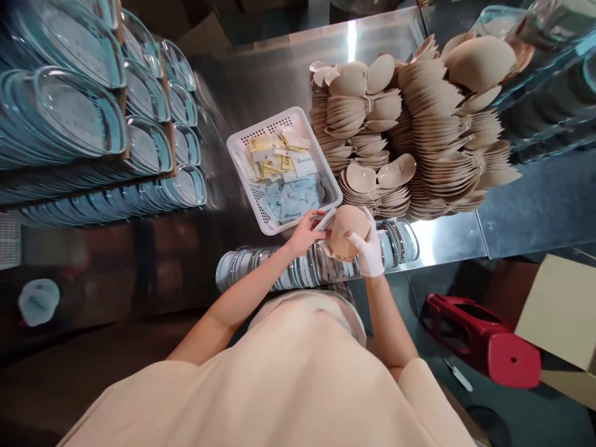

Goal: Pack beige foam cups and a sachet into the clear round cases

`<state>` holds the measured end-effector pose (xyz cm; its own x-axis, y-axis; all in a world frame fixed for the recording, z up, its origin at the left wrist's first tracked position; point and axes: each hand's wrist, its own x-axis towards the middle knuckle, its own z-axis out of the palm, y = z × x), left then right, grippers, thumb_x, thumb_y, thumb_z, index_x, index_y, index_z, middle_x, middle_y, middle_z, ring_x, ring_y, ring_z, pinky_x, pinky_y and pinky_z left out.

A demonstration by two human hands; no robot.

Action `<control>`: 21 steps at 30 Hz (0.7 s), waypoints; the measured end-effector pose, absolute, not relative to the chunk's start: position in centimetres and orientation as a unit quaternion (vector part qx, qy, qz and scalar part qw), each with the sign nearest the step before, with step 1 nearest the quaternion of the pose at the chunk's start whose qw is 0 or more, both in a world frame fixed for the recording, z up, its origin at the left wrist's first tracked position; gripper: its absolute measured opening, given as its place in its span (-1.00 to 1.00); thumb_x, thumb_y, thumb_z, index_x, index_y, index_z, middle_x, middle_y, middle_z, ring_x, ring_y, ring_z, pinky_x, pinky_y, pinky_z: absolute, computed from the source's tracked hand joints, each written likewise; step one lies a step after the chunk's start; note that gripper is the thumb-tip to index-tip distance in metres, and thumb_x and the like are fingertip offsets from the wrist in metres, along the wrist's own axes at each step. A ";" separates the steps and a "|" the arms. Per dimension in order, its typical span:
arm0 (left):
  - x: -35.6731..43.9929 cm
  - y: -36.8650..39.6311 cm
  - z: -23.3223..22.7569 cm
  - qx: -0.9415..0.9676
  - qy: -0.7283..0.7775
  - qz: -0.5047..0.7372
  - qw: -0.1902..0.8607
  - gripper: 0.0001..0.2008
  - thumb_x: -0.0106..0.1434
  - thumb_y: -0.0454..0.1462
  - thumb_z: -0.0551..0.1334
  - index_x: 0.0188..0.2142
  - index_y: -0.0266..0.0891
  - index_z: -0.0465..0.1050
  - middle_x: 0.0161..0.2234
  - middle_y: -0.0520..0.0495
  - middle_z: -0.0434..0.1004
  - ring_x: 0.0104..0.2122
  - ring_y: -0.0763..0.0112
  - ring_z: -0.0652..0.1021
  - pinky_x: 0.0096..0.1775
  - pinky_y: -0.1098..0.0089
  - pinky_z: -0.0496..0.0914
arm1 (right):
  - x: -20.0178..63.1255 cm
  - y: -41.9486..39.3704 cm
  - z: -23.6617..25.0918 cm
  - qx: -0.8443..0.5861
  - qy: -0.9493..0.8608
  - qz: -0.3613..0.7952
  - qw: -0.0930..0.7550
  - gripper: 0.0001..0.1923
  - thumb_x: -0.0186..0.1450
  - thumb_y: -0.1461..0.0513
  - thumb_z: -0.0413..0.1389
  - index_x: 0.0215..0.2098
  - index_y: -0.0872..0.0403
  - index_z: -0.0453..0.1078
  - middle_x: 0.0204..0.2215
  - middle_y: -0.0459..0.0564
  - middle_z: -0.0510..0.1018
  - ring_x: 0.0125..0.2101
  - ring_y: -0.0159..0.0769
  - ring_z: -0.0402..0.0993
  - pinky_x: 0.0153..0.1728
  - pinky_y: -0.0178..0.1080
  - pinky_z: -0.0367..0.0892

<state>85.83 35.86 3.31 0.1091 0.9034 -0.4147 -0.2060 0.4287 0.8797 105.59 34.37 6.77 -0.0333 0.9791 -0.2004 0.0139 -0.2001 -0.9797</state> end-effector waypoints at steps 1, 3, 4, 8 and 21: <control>85.7 35.9 3.6 0.376 0.514 0.418 0.648 -0.39 0.05 -0.40 0.44 0.10 -0.17 0.37 -0.18 0.00 0.59 -0.14 0.33 0.60 -0.04 0.34 0.49 | 105.0 34.8 6.4 -0.557 -0.408 0.578 0.435 -0.32 0.16 -0.14 0.31 0.12 -0.01 0.35 0.12 0.11 0.54 0.12 0.01 0.51 0.10 0.07 0.50; 85.1 35.8 4.0 0.453 0.503 0.398 0.620 -0.39 0.08 -0.37 0.43 0.14 -0.20 0.38 -0.15 -0.02 0.59 -0.10 0.31 0.59 0.01 0.32 0.47 | 103.9 35.0 5.8 -0.555 -0.338 0.633 0.421 -0.27 0.10 -0.11 0.33 0.12 0.01 0.32 0.08 0.15 0.58 -0.01 0.01 0.60 -0.04 0.05 0.56; 84.7 35.6 4.0 0.484 0.498 0.379 0.612 -0.38 0.10 -0.34 0.44 0.16 -0.21 0.38 -0.12 -0.05 0.59 -0.09 0.29 0.58 0.01 0.32 0.46 | 103.6 34.7 5.7 -0.549 -0.322 0.652 0.412 -0.24 0.08 -0.12 0.33 0.14 0.01 0.30 0.08 0.16 0.59 -0.04 0.01 0.61 -0.08 0.04 0.58; 81.2 33.0 3.2 0.570 0.451 0.295 0.620 -0.29 0.28 -0.09 0.40 0.34 -0.22 0.29 0.12 -0.27 0.54 0.02 0.16 0.58 0.04 0.27 0.48 | 104.0 30.5 6.0 -0.574 -0.376 0.620 0.380 -0.20 0.17 -0.13 0.26 0.27 0.00 0.28 0.15 0.14 0.57 0.02 -0.01 0.59 -0.05 -0.02 0.56; 75.4 27.0 -0.5 0.774 0.462 0.035 0.431 0.11 0.10 -0.06 0.48 0.51 -0.27 -0.02 0.48 -0.33 0.11 0.47 -0.03 0.14 0.44 0.06 0.07 | 92.4 22.6 -1.2 -0.635 -0.743 0.186 0.100 -0.55 0.35 0.36 0.06 0.18 0.10 0.47 0.11 0.28 0.54 0.05 0.02 0.48 0.04 -0.02 0.41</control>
<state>75.37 27.03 -0.46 0.5699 0.7460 -0.3446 0.6856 -0.2005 0.6998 92.40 22.58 -1.21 -0.1723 0.9811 -0.0876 0.9067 0.1232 -0.4035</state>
